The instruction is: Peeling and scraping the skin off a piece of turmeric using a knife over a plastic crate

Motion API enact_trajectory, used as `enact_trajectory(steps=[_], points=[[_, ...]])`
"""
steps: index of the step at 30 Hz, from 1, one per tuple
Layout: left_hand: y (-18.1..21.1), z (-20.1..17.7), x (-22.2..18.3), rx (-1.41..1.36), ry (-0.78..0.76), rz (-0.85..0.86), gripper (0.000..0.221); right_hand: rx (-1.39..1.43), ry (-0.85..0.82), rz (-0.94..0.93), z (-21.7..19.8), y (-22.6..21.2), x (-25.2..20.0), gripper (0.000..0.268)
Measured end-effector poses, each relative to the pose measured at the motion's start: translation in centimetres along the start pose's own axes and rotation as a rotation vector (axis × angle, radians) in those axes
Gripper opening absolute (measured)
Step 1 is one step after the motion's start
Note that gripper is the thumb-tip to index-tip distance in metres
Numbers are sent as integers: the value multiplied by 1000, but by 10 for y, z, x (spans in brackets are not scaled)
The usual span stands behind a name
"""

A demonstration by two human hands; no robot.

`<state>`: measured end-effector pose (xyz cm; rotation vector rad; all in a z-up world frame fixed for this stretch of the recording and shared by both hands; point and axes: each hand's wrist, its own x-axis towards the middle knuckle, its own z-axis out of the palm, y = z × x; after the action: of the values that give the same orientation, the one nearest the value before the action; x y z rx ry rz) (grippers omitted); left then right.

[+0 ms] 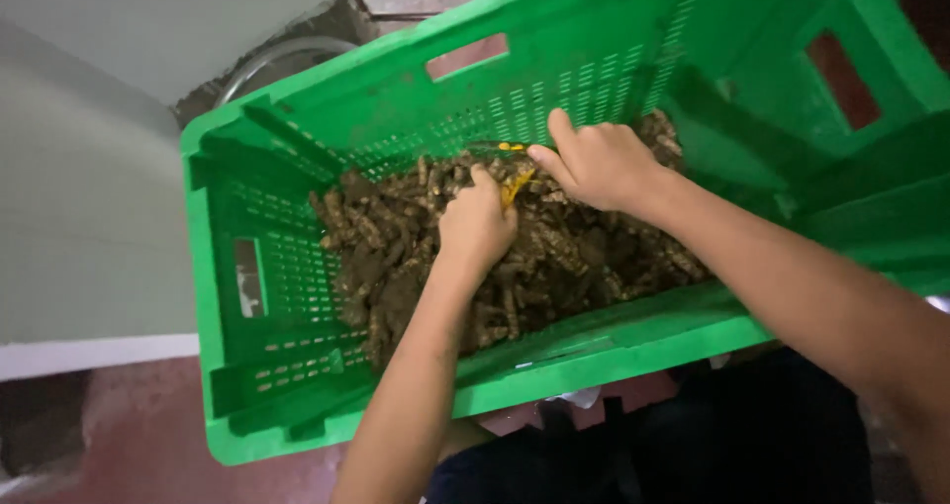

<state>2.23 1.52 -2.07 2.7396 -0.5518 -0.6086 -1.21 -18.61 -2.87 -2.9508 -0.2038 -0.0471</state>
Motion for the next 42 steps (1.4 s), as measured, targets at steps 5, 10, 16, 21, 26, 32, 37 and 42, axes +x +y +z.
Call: enact_trajectory(steps=[5,10,16,21,26,32,37,42], points=[[3,-1,4,-410,-50,-20,69,4,54,28,1,12,3,68],[-13,43,38,-625,-88,-17,47,12,146,-35,-4,16,-5,63],[3,36,20,-1308,-77,-24,36,135,139,-159,-5,-5,-8,55],[2,52,34,-1424,-68,-57,23,-93,245,-228,4,3,-5,53],[4,43,22,-1524,-133,-164,24,-321,376,-291,7,2,-5,45],[-2,52,24,-1527,-107,-250,14,-354,395,-272,18,-1,-3,44],[-26,89,49,-1506,-118,-304,12,-356,285,-262,26,2,-6,46],[-34,101,53,-1460,-164,-353,9,-317,159,-242,35,5,-7,51]])
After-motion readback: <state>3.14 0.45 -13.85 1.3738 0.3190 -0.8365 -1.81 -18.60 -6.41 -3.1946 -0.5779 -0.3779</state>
